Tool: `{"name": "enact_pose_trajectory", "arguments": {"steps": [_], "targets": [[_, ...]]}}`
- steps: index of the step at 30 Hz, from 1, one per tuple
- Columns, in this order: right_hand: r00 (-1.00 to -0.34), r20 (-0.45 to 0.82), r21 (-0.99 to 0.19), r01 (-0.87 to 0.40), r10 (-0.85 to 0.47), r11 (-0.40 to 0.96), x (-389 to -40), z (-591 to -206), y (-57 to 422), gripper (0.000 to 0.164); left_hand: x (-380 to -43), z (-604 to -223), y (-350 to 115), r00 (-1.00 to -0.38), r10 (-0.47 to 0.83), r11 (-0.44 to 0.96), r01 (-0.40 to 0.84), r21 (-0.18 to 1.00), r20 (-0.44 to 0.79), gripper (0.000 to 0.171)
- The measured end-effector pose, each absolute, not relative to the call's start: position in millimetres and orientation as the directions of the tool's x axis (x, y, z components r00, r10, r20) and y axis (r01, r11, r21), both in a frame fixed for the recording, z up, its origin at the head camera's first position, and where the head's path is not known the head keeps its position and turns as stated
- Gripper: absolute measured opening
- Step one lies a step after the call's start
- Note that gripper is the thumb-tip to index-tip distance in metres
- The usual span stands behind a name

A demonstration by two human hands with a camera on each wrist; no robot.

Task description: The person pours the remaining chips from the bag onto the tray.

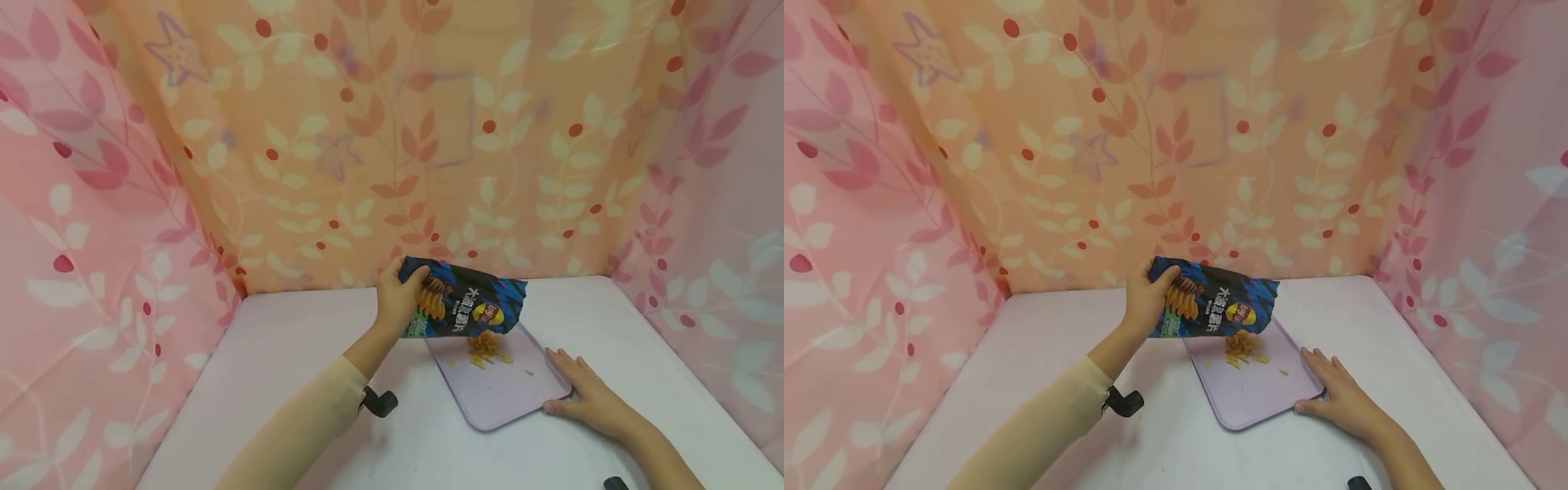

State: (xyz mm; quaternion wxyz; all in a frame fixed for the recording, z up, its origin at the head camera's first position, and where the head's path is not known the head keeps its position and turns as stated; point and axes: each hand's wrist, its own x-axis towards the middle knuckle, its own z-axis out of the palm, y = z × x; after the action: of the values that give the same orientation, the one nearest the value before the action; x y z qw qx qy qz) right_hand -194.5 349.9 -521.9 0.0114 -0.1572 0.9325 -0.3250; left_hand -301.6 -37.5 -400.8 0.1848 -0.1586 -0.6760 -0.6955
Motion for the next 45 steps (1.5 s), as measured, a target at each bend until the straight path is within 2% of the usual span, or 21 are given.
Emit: {"name": "enact_pose_trajectory", "arguments": {"steps": [3, 6, 12, 18, 22, 28, 32, 45], "targets": [[-0.950, 0.096, -0.605, -0.292, -0.297, 0.740, -194.8, -521.6, 349.8, 0.103, -301.3, -395.8, -39.7, -0.881, 0.009, -0.043, 0.473, 0.880, 0.473, 0.017], [-0.947, 0.101, -0.610, -0.301, -0.305, 0.733, -194.8, -521.0, 348.8, 0.103, -299.6, -398.3, -42.0, -0.908, 0.046, -0.043, 0.414, 0.909, 0.416, 0.011], [-0.937, 0.141, -0.565, -0.341, -0.320, 0.751, -195.4, -522.5, 346.6, 0.102, -313.6, -403.6, -50.0, -0.884, -0.001, -0.017, 0.467, 0.884, 0.467, 0.016], [-0.941, 0.115, -0.589, -0.324, -0.320, 0.740, -197.0, -522.6, 347.1, 0.103, -320.1, -408.9, -55.0, -0.914, 0.025, 0.047, 0.406, 0.913, 0.405, 0.014], [-0.940, 0.122, -0.566, -0.330, -0.319, 0.755, -199.5, -520.1, 347.6, 0.104, -322.7, -398.2, -55.4, -0.876, -0.007, 0.034, 0.482, 0.876, 0.482, 0.015], [-0.947, 0.095, -0.602, -0.301, -0.307, 0.740, -197.2, -520.5, 348.3, 0.103, -326.6, -400.7, -52.3, -0.902, 0.043, 0.028, 0.432, 0.902, 0.430, 0.014], [-0.942, 0.112, -0.584, -0.320, -0.316, 0.746, -197.5, -520.7, 349.3, 0.102, -329.6, -392.6, -53.0, -0.882, -0.009, 0.028, 0.470, 0.882, 0.471, 0.019], [-0.948, 0.095, -0.596, -0.299, -0.305, 0.745, -193.5, -518.8, 345.1, 0.101, -330.5, -377.4, -39.9, -0.877, 0.111, 0.037, 0.475, 0.879, 0.468, 0.016]]}}
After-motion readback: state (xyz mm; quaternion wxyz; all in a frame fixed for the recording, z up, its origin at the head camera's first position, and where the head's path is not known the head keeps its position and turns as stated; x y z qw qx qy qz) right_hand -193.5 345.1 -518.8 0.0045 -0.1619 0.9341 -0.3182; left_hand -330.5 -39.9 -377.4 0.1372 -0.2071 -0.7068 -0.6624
